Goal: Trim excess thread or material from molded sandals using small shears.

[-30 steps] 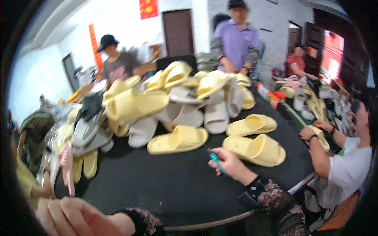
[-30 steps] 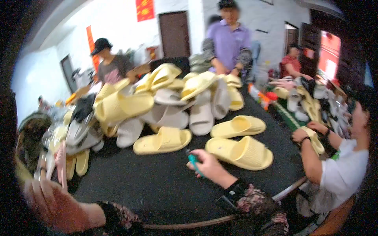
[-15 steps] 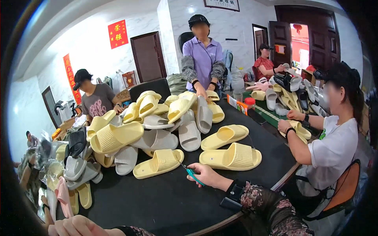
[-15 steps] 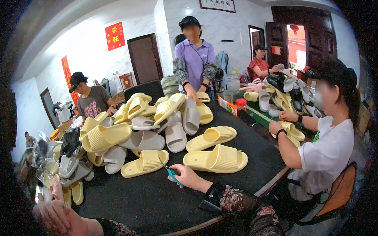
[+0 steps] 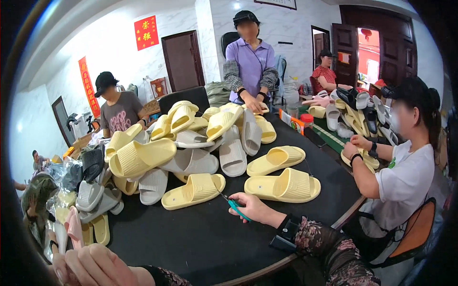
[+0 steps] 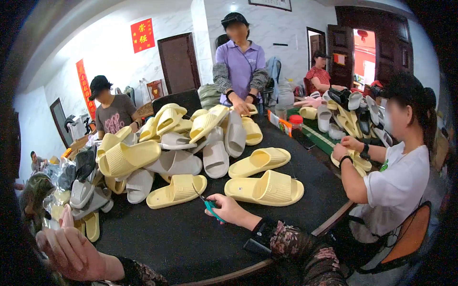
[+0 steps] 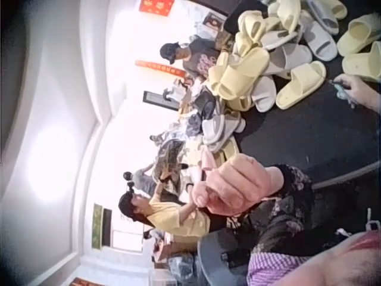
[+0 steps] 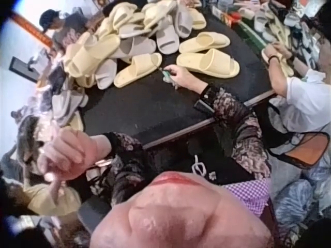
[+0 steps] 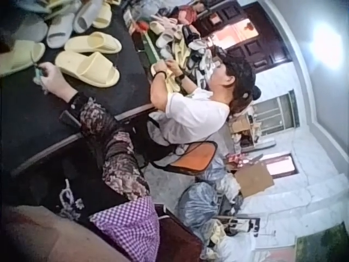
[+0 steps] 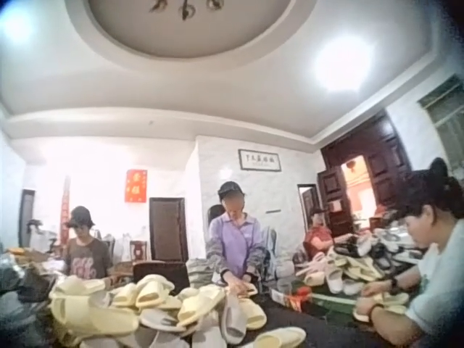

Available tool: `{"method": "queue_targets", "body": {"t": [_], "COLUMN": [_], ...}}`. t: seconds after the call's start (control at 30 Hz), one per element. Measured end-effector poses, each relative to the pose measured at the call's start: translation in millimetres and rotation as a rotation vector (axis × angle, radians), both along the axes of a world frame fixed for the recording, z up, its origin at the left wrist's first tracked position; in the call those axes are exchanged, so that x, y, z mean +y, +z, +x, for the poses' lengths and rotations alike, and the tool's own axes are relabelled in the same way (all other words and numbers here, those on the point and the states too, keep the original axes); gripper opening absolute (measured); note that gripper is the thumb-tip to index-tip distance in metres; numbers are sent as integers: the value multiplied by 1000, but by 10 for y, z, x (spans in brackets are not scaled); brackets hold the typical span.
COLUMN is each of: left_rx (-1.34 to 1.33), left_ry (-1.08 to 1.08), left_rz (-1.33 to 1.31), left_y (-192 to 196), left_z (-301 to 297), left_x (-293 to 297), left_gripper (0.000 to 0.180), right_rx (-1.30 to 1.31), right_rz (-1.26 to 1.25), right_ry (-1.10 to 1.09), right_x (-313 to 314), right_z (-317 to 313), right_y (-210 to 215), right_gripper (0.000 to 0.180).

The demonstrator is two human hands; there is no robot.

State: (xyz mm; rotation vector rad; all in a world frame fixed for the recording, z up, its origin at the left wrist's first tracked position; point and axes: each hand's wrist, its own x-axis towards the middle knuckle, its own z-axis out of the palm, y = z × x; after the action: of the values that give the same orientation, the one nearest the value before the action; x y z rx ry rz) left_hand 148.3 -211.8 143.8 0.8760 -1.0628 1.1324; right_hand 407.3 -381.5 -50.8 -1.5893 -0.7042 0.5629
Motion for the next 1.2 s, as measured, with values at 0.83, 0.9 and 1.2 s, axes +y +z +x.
{"method": "queue_targets", "body": {"t": [0.83,0.9,1.2], "left_rx": [969,1107,1376], "left_ry": [716,786,737], "left_rz": [-539,-413,-307], "left_y": [-464,-690,-908], "left_z": [1545,1680,1853], "left_x": [2127,2435,2189], "left_gripper": [25,24,25], "right_rx": [34,35,21], "right_rz": [10,28,30], "right_ry": [12,24,-11], "right_x": [-27,-34,-20], "right_z": [-24,-16,-19], "right_y": [35,28,19], "right_gripper": [46,45,47]}}
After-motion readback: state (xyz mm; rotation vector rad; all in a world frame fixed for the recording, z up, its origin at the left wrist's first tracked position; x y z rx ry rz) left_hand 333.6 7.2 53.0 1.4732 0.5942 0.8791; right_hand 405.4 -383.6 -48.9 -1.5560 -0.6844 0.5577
